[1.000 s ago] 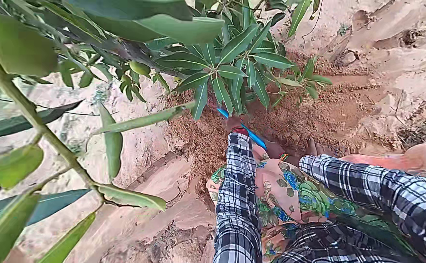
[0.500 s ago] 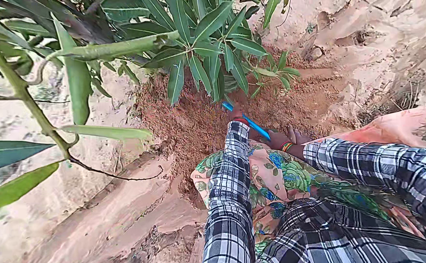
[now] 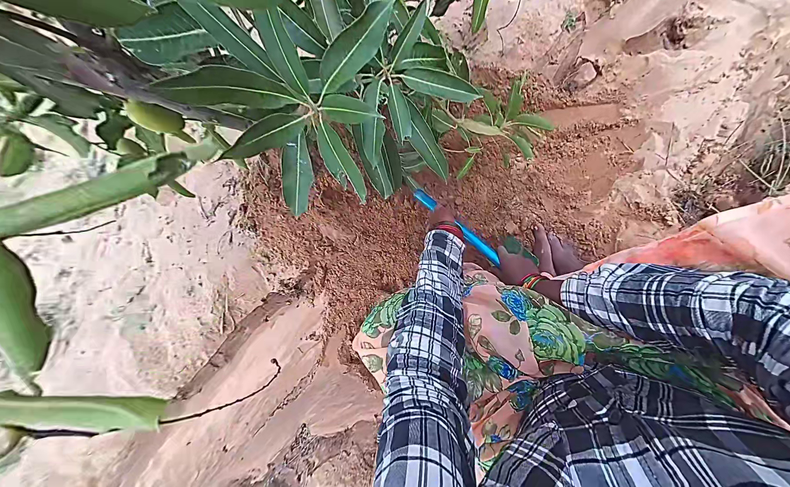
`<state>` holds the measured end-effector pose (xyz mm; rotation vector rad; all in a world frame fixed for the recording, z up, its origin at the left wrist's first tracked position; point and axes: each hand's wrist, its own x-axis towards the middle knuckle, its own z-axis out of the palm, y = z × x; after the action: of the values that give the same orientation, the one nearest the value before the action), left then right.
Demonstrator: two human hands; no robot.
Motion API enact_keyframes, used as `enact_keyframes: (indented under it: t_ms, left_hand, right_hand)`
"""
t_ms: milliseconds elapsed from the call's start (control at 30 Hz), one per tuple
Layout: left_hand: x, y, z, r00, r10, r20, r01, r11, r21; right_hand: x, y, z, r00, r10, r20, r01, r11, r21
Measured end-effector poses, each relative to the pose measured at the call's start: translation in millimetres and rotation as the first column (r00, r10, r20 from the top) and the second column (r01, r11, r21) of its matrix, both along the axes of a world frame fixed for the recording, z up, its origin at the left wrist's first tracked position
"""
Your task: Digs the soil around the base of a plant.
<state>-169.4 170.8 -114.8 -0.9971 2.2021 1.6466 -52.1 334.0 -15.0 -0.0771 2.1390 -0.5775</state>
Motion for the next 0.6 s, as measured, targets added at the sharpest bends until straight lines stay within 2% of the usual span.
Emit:
enact_keyframes:
  t_ms: [33, 67, 133, 200, 267, 367, 433, 533, 600]
  left_hand:
    - [-3, 2, 5, 1.0, -0.015, 0.021, 0.016, 0.999, -0.032]
    - [-5, 4, 2, 1.0, 0.012, -0.002, -0.012, 1.0, -0.01]
    - [-9, 3, -17, 0.992, 0.1, -0.073, -0.095, 0.993, 0.064]
    - [-14, -3, -42, 0.971, 0.19, -0.148, -0.17, 0.976, 0.136]
    - [-14, -5, -52, 0.95, 0.259, -0.175, -0.221, 0.952, 0.211]
    - [-19, -10, -46, 0.912, 0.385, -0.145, -0.328, 0.893, 0.307]
    - [-20, -11, -28, 0.871, 0.462, -0.168, -0.388, 0.855, 0.344]
    - [-20, -19, 26, 0.762, 0.502, -0.409, -0.346, 0.85, 0.397]
    - [-12, -25, 61, 0.593, 0.582, -0.556, -0.344, 0.808, 0.479]
  right_hand:
    - [8, -5, -58, 0.943, -0.06, -0.328, 0.049, 0.998, -0.041]
    - [-4, -9, -92, 0.956, -0.049, -0.291, 0.039, 0.998, -0.039]
    - [-29, -14, -121, 0.994, -0.024, -0.108, 0.023, 1.0, -0.011]
    - [-41, -14, -138, 0.994, -0.016, -0.108, 0.014, 1.0, -0.017]
    - [-50, -11, -153, 0.99, 0.014, -0.14, -0.017, 1.0, -0.02]
    - [-60, -11, -159, 0.98, 0.058, -0.188, -0.063, 0.998, -0.021]
    - [-64, -11, -154, 0.963, 0.084, -0.255, -0.096, 0.995, -0.036]
    - [-91, -24, -137, 0.932, 0.06, -0.359, -0.132, 0.975, -0.18]
    - [-105, -39, -115, 0.914, 0.051, -0.401, -0.165, 0.953, -0.256]
